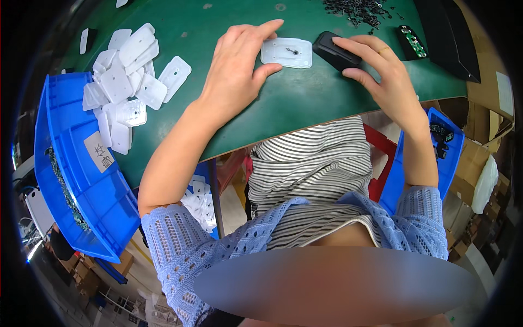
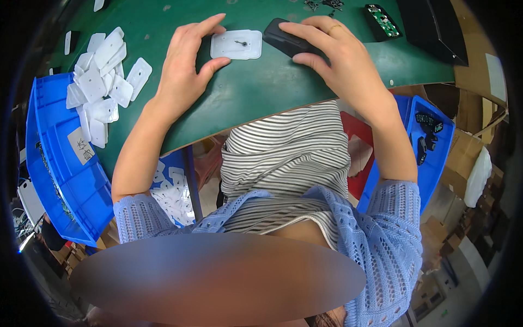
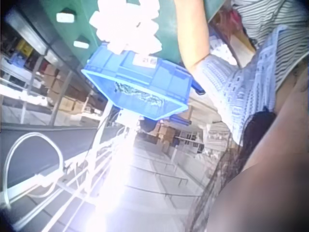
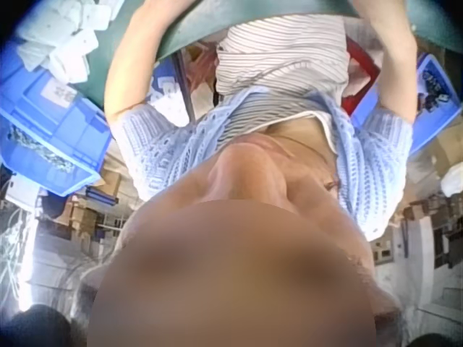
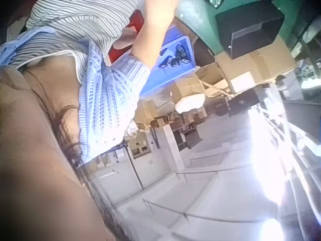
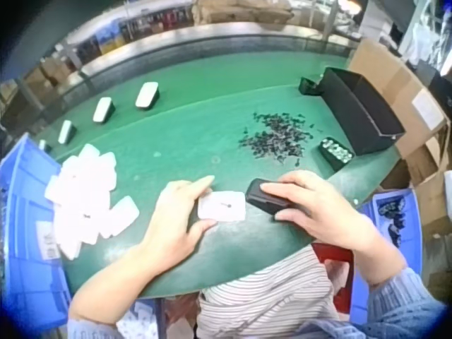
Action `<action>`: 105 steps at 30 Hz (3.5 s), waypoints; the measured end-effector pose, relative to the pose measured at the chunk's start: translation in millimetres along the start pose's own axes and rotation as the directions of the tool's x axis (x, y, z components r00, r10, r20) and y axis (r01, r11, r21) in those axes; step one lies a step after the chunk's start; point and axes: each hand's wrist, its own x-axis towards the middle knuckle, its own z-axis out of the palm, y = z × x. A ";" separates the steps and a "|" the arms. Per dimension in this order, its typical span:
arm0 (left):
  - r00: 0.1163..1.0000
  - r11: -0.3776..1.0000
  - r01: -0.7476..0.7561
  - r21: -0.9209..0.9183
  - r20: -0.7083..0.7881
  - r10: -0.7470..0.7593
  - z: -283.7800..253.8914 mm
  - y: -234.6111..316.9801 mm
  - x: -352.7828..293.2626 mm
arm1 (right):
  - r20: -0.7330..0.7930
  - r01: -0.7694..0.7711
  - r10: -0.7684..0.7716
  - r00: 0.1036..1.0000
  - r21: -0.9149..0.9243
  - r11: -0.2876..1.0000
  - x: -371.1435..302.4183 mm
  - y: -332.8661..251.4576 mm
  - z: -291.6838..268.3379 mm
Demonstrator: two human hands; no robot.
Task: Assembling small electronic circuits and components into plastic housings.
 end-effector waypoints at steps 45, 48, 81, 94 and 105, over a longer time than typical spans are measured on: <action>0.805 0.792 0.585 -0.175 0.006 -0.593 -8.7 -58.5 120.8 | -0.578 0.250 -0.089 0.811 0.206 0.946 94.0 35.8 24.4; 0.828 0.686 0.497 -0.531 0.054 -0.558 -5.1 -149.7 183.3 | -0.582 0.174 -0.137 0.801 0.008 0.985 97.7 37.6 24.3; 0.887 0.561 0.301 0.771 -0.010 -0.463 -133.0 -113.9 -18.2 | -0.510 0.066 0.202 0.836 0.459 0.886 101.9 75.1 23.3; 0.794 0.604 0.552 -0.575 0.143 -0.591 -34.0 -6.7 33.3 | -0.066 -0.044 0.035 0.997 -0.146 0.988 123.2 68.5 4.1; 0.748 0.561 0.615 -0.554 0.186 -0.637 -18.1 -3.1 30.2 | -0.218 0.009 -0.006 0.976 0.013 1.000 115.8 64.1 20.1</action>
